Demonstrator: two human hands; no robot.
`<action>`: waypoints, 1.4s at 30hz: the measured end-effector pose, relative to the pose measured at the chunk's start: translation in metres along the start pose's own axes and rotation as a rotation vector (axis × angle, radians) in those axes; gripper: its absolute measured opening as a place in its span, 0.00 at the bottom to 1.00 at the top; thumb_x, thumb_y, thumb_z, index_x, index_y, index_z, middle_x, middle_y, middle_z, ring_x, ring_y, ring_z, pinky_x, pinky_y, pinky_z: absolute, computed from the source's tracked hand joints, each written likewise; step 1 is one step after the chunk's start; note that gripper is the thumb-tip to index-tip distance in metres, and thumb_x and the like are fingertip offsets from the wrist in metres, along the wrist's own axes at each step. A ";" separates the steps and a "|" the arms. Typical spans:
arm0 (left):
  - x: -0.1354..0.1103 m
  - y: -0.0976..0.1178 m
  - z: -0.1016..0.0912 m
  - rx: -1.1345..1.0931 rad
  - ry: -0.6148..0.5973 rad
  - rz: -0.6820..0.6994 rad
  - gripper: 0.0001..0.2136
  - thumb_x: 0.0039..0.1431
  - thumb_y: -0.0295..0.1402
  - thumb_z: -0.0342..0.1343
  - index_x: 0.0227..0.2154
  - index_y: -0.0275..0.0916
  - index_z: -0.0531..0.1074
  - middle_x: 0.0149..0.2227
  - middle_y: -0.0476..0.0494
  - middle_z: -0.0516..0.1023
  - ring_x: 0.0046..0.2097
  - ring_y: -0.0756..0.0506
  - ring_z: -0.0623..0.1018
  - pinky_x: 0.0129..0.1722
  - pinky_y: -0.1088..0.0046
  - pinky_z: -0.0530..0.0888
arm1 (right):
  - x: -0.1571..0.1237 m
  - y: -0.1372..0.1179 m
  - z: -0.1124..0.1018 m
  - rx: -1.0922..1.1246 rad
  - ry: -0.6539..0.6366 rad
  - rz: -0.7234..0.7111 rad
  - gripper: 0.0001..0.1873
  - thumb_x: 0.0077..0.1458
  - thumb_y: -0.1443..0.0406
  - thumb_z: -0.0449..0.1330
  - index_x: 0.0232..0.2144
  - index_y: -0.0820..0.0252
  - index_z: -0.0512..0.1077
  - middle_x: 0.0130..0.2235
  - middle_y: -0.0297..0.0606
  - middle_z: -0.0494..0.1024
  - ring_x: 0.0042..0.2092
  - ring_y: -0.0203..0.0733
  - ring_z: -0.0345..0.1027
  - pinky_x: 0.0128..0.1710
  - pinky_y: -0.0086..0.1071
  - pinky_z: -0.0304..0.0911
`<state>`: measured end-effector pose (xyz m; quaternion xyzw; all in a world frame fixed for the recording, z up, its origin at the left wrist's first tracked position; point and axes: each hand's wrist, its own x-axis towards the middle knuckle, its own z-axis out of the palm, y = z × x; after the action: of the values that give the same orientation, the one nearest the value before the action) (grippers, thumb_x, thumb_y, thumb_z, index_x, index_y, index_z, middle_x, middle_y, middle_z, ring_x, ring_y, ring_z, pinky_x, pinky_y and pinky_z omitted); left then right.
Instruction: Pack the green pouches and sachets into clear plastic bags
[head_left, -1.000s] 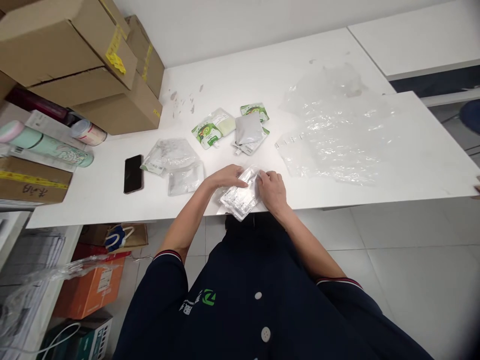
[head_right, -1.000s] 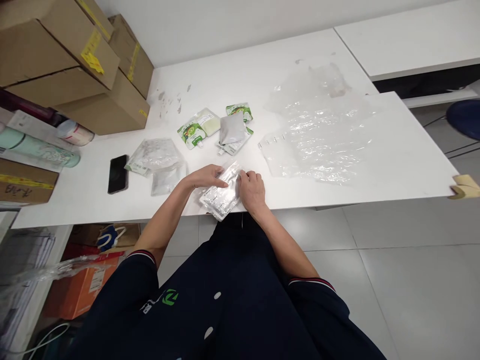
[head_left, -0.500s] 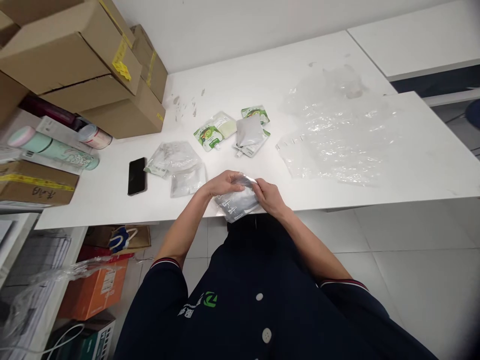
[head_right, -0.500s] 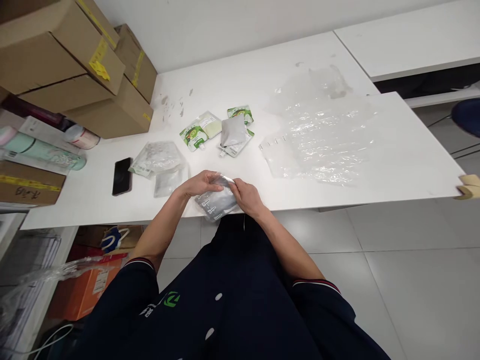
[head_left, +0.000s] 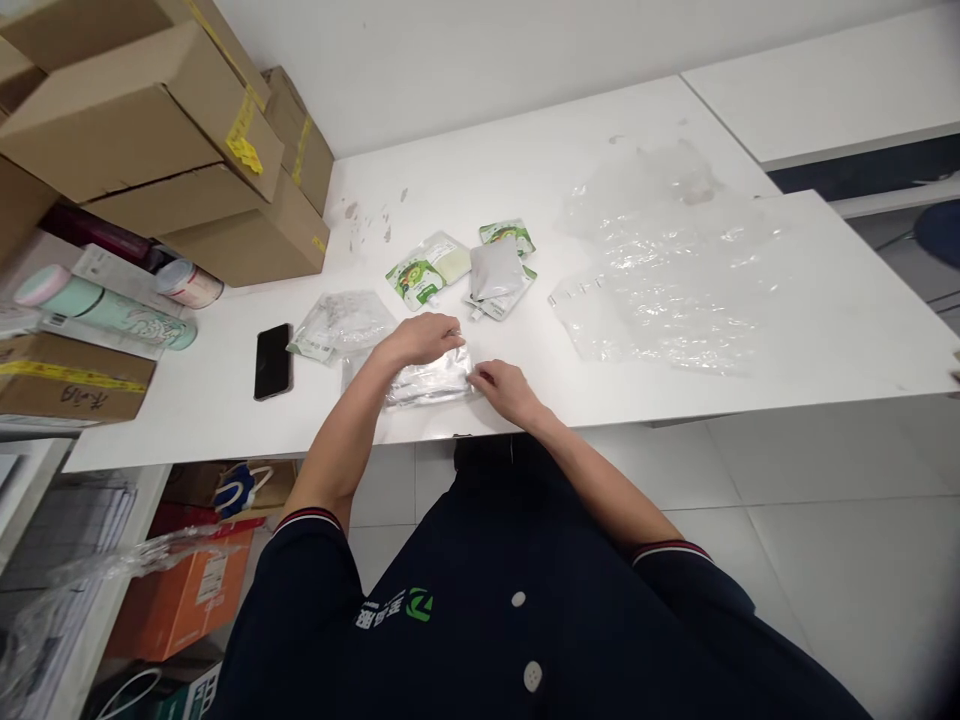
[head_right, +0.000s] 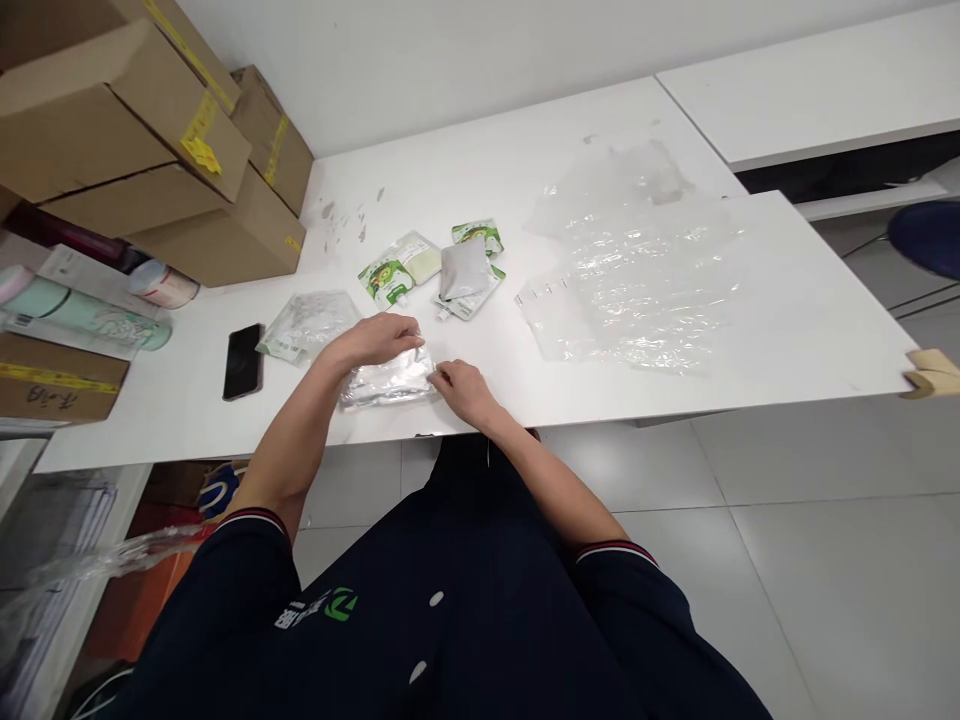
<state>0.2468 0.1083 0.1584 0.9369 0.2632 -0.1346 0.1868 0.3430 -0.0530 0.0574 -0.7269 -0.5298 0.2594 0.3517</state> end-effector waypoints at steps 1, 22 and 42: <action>0.007 -0.004 -0.003 0.044 -0.034 -0.016 0.11 0.59 0.40 0.51 0.29 0.40 0.71 0.32 0.43 0.75 0.37 0.42 0.73 0.37 0.69 0.63 | 0.008 -0.003 0.001 0.021 -0.046 0.023 0.12 0.62 0.61 0.52 0.29 0.58 0.71 0.30 0.36 0.73 0.34 0.39 0.65 0.36 0.31 0.59; 0.028 -0.036 0.082 0.275 0.439 -0.021 0.15 0.65 0.34 0.43 0.45 0.36 0.73 0.46 0.30 0.71 0.50 0.34 0.67 0.48 0.56 0.65 | 0.016 0.070 -0.124 -0.529 0.584 0.323 0.25 0.62 0.59 0.54 0.57 0.69 0.64 0.58 0.58 0.65 0.59 0.56 0.56 0.55 0.46 0.56; 0.005 0.073 0.076 -1.399 0.234 0.135 0.32 0.53 0.51 0.60 0.58 0.42 0.64 0.52 0.37 0.73 0.44 0.45 0.77 0.45 0.64 0.74 | -0.039 0.049 -0.142 -0.589 0.629 -0.088 0.19 0.67 0.64 0.42 0.42 0.59 0.73 0.43 0.44 0.78 0.45 0.44 0.70 0.46 0.38 0.64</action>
<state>0.2785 0.0205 0.1089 0.6198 0.2477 0.1791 0.7228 0.4665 -0.1327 0.1071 -0.8165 -0.4788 -0.1524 0.2843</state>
